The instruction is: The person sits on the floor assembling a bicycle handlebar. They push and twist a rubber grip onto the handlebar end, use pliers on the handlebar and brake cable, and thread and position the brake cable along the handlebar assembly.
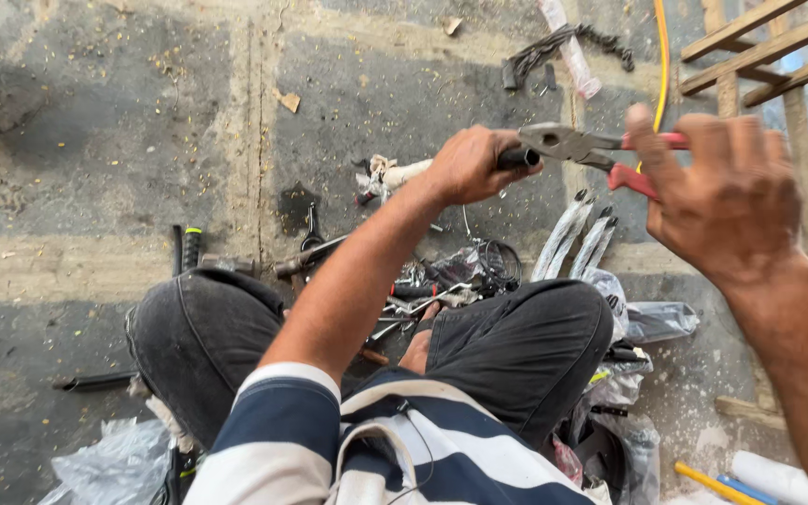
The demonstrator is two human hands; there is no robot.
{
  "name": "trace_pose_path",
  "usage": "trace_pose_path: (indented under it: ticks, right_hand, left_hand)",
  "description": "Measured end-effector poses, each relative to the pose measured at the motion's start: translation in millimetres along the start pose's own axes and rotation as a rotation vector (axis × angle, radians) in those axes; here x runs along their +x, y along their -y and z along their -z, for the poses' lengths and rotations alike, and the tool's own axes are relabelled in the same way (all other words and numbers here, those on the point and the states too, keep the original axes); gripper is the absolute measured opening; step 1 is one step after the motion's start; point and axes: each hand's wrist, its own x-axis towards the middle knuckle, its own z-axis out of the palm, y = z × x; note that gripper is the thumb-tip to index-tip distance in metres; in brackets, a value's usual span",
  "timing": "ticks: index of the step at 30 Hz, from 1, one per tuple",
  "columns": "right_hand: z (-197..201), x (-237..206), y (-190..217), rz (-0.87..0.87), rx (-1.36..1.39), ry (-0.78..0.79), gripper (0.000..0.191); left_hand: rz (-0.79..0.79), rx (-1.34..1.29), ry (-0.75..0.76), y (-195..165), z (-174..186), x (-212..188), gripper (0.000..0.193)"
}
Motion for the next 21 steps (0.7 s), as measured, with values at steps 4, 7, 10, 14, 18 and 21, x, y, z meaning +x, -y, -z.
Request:
trace_pose_path:
  ticks: [4,7,10,14,18,21]
  right_hand:
    - [0.7,7.6,2.2,-0.172,0.514,-0.499,0.059]
    - [-3.8,7.4,14.2,-0.198,0.640,-0.356,0.047]
    - [-4.6,-1.4,13.5,-0.018,0.105,-0.080,0.046]
    - [0.1,-9.4,-2.5,-0.175,0.278,-0.178,0.039]
    - [-3.3,7.8,0.7,-0.010,0.049,-0.050,0.056]
    - [-4.3,19.9,7.4,0.098,-0.083,0.052,0.064]
  left_hand:
    - [0.072,0.013,0.022,-1.2,-4.0,0.5,0.048]
    - [0.066,-0.022,0.022,0.4,-4.6,0.9,0.047]
    - [-0.035,-0.038,-0.076,2.6,-3.8,0.2,0.034]
    - [0.103,0.039,0.017,4.3,0.3,-0.9,0.045]
    - [0.053,0.031,-0.011,4.7,6.6,-3.0,0.039]
    - [-0.056,-0.046,-0.107,2.4,6.2,-6.5,0.032]
